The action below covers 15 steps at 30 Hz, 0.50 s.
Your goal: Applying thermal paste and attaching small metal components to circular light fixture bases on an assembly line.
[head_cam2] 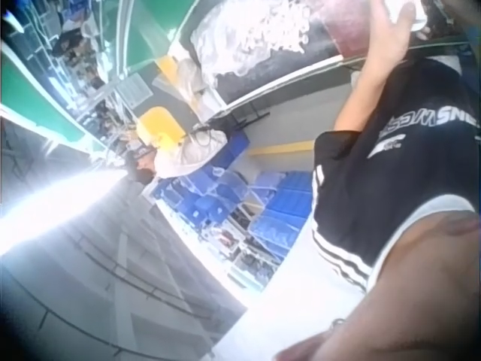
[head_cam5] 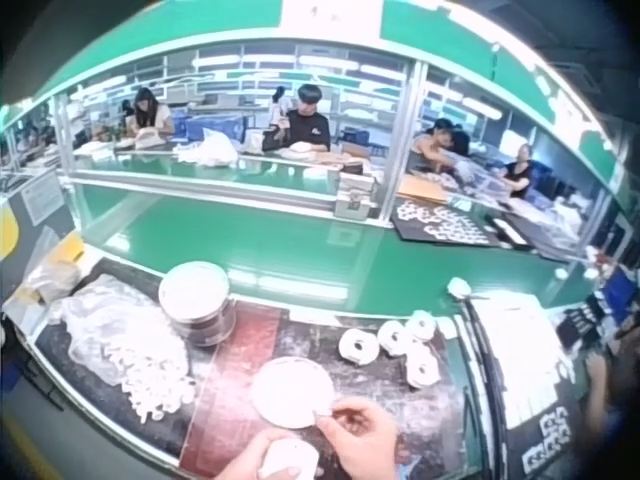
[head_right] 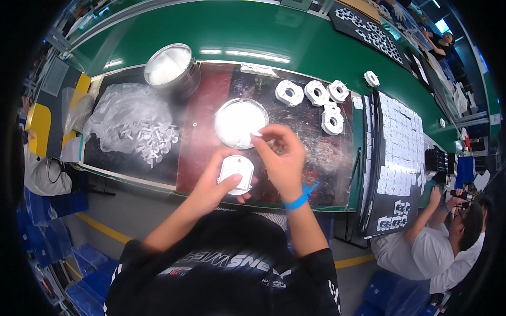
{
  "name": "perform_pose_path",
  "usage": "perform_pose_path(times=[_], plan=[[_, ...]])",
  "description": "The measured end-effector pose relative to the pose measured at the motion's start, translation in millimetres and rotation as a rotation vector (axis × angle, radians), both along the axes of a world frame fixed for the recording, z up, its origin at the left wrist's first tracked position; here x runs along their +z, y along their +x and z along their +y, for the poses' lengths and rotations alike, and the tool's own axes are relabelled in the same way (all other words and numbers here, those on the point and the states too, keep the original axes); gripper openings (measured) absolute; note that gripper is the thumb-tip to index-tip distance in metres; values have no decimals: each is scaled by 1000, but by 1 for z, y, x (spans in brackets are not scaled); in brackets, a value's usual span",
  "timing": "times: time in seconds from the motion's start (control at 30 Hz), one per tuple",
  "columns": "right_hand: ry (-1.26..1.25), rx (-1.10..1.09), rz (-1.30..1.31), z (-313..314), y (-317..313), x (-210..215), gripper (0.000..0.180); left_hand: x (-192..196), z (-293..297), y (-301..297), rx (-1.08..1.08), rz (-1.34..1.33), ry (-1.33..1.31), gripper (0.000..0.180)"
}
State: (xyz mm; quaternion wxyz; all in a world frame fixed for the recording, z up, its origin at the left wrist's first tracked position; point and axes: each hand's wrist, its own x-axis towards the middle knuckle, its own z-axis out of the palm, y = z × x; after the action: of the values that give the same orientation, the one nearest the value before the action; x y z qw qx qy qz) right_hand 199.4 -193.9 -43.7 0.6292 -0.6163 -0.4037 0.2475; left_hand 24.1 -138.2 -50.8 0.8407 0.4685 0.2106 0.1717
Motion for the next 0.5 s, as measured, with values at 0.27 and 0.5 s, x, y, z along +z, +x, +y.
perform_pose_path(times=[0.27, 0.5], plan=[[-80, 33, -869, 39, 11, -9, 16, -15, -8, -39, 71, 25, -44, 41], [-83, 202, -984, 38, 16, -11, 17, -19, -4, -51, 154, 13, -55, 42]])
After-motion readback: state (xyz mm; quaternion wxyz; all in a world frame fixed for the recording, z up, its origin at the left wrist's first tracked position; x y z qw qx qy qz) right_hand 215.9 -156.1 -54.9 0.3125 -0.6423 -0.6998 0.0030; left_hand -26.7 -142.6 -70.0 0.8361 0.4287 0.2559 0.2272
